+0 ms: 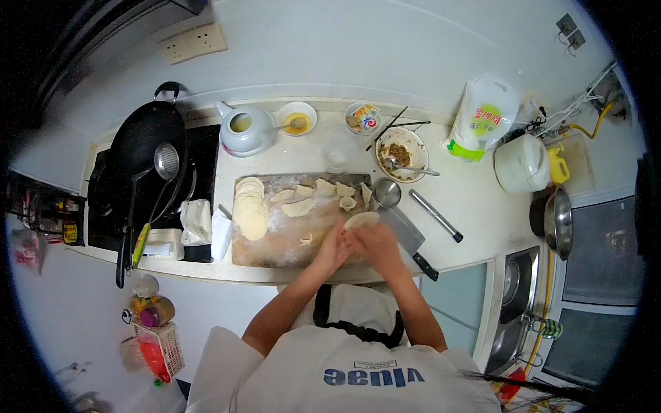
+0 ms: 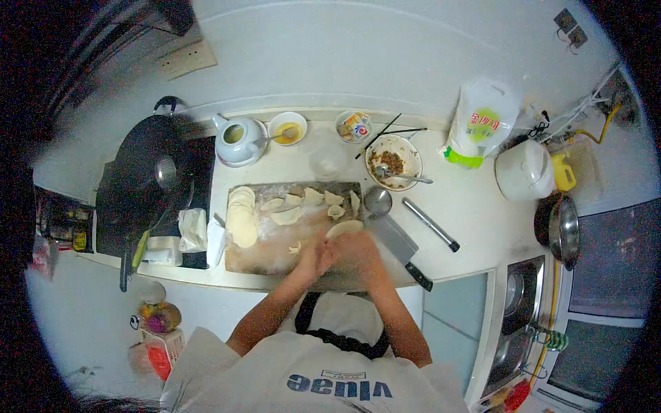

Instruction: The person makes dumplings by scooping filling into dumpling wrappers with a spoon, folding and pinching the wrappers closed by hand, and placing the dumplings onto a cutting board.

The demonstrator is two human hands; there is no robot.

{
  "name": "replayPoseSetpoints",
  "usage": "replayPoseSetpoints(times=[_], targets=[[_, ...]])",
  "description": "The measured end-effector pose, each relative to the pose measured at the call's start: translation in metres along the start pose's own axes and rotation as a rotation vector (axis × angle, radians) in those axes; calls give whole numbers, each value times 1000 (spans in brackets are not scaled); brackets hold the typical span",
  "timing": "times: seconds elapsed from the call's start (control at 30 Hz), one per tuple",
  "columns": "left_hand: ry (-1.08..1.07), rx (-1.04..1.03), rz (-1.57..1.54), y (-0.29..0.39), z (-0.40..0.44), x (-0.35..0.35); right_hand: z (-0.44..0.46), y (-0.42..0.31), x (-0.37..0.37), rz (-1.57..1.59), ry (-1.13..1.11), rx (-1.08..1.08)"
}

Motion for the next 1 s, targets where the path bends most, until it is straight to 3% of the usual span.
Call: replayPoseSetpoints(times=[0.07,0.1,0.2,0.23,0.3,0.37,0.4,0.5,0.6,0.67,0.7,0.8,0.83,0.93,1.0], targets=[[-53,54,28,4,-3,-16,1,-14,-12,20,-203,99],[-77,77,43,5,-2,-24,1,-10,-3,24,-159,88],[297,-123,204,3,23,19,-1,25,35,-51,63,29],[411,-200,530,20,13,12,-6,58,54,-137,201,-12],[635,-338,1200,68,-23,-23,-29,187,90,449,735,-452],[699,-180,1434,70,-29,-26,-58,314,77,805,984,-1021],[733,-93,1553,69,-31,-26,-43,337,83,788,912,-952],[727,-168,1788,62,-23,-14,-7,353,84,829,745,-744],[704,-33,1713,64,-18,-21,41,309,97,930,614,-505],[659,-131,1453,57,-9,-20,68,284,100,837,516,-406],[628,-173,1322,55,-2,-21,80,257,115,604,403,-335],[575,-139,1010,49,16,-26,86,218,143,274,334,-218],[563,-129,978,49,19,-28,85,212,144,303,209,-334],[521,-64,838,43,34,-26,80,226,123,258,219,-277],[598,79,969,44,27,-45,72,229,105,247,161,-316]])
Point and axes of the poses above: each hand's wrist, its own z-axis towards the middle knuckle, its own x-axis out of the back of the hand, y = z × x, the point moved 9 cm from there along z, towards the middle knuckle, and after that the axes turned 15 degrees about z, right-handed, at the moved point
